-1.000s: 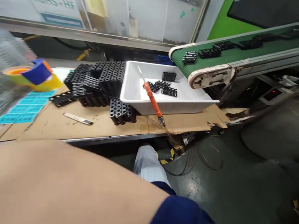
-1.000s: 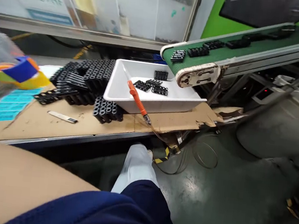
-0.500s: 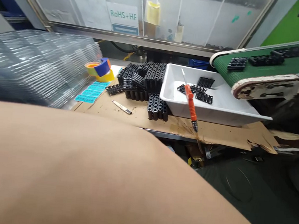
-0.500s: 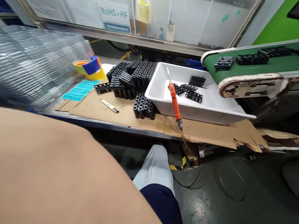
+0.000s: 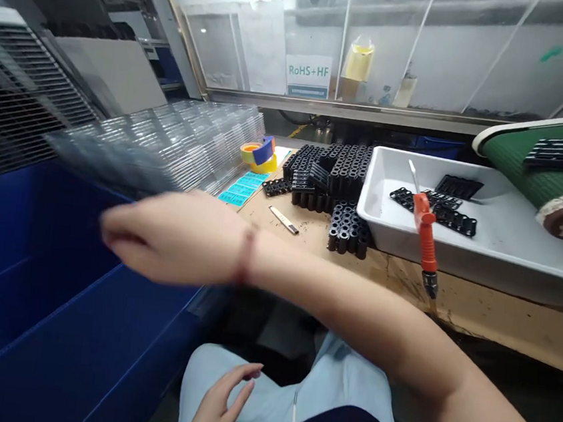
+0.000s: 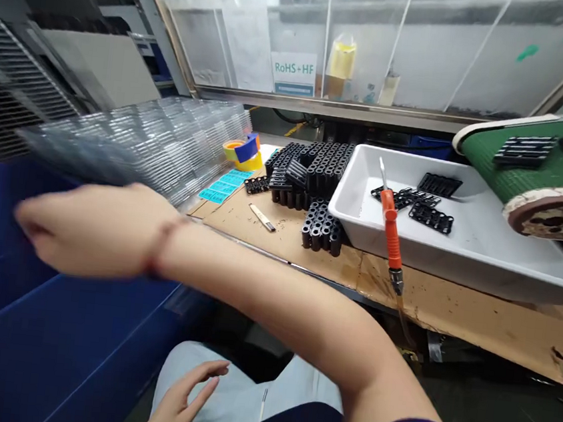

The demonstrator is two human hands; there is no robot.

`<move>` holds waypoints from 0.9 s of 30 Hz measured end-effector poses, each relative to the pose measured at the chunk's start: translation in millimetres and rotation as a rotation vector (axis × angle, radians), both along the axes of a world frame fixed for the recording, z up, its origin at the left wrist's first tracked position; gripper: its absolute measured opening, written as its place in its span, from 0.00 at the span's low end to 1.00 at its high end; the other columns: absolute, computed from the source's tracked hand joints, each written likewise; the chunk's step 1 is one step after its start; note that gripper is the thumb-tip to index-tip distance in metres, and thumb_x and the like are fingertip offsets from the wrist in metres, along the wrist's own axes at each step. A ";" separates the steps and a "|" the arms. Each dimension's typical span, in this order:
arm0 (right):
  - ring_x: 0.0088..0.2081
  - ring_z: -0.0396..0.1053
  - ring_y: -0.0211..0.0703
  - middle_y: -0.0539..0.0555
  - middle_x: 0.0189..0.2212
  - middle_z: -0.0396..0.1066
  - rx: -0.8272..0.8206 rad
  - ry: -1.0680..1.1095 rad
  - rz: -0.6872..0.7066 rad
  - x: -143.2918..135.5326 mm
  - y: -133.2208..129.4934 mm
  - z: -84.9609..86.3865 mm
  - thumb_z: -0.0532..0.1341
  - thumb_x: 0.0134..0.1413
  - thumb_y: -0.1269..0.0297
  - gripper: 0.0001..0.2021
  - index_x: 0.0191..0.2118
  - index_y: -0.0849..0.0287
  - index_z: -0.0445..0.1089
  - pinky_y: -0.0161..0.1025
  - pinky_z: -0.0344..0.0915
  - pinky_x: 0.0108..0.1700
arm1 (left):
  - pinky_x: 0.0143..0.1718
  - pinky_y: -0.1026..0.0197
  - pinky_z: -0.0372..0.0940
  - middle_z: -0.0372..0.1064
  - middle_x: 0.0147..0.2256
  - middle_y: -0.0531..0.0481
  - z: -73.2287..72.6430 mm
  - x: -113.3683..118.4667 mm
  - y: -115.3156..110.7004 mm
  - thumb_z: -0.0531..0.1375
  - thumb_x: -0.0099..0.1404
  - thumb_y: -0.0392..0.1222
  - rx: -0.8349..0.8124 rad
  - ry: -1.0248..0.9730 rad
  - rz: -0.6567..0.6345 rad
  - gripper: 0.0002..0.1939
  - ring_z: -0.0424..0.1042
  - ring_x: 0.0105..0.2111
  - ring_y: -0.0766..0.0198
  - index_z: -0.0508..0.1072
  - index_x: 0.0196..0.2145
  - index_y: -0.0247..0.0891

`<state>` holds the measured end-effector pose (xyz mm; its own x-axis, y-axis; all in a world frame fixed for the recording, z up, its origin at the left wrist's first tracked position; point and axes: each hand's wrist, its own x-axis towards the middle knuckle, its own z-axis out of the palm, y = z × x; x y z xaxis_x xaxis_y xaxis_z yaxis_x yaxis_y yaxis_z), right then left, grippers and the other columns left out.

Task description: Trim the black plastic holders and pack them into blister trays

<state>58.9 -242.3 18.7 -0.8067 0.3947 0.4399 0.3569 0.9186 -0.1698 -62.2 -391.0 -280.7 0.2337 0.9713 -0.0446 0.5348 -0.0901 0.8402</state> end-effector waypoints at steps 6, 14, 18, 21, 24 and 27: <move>0.38 0.71 0.45 0.52 0.34 0.74 0.315 0.650 -0.792 207.8 -35.2 -64.1 0.62 0.63 0.65 0.02 0.39 0.56 0.70 0.45 0.70 0.47 | 0.44 0.55 0.77 0.81 0.39 0.45 51.5 11.3 77.8 0.61 0.62 0.64 0.017 -0.162 0.184 0.23 0.81 0.41 0.52 0.78 0.40 0.43; 0.48 0.75 0.62 0.61 0.44 0.79 0.013 0.078 -1.330 306.0 1.8 -105.2 0.53 0.63 0.37 0.28 0.49 0.58 0.71 0.66 0.58 0.58 | 0.41 0.49 0.70 0.68 0.41 0.43 131.9 138.2 241.4 0.59 0.60 0.66 0.001 -0.229 -0.012 0.28 0.71 0.37 0.55 0.66 0.45 0.39; 0.41 0.78 0.53 0.54 0.39 0.81 -0.062 0.105 -1.407 295.9 5.2 -105.9 0.50 0.70 0.45 0.21 0.42 0.54 0.73 0.61 0.56 0.59 | 0.43 0.48 0.69 0.66 0.45 0.42 127.0 184.9 291.9 0.62 0.59 0.61 -0.055 -0.196 -0.129 0.29 0.70 0.39 0.53 0.62 0.49 0.40; 0.41 0.78 0.52 0.52 0.40 0.81 -0.180 0.164 -1.411 292.9 3.7 -107.9 0.54 0.69 0.48 0.16 0.44 0.52 0.73 0.61 0.56 0.59 | 0.45 0.50 0.71 0.65 0.53 0.37 114.8 188.2 308.9 0.63 0.60 0.59 -0.290 -0.268 -0.224 0.35 0.73 0.45 0.52 0.55 0.56 0.41; 0.42 0.79 0.52 0.53 0.41 0.81 -0.262 0.277 -1.425 291.1 -0.2 -101.1 0.55 0.68 0.48 0.16 0.47 0.52 0.73 0.62 0.57 0.62 | 0.57 0.49 0.68 0.63 0.61 0.34 110.7 171.0 315.2 0.64 0.60 0.60 -0.486 -0.408 -0.205 0.39 0.70 0.58 0.48 0.53 0.60 0.43; 0.47 0.78 0.53 0.56 0.43 0.81 -0.334 0.429 -1.458 284.5 -9.5 -73.4 0.54 0.69 0.49 0.17 0.52 0.54 0.72 0.56 0.66 0.60 | 0.63 0.48 0.63 0.69 0.59 0.36 119.7 141.2 314.0 0.69 0.53 0.61 -0.658 -0.448 -0.076 0.41 0.67 0.63 0.44 0.60 0.57 0.43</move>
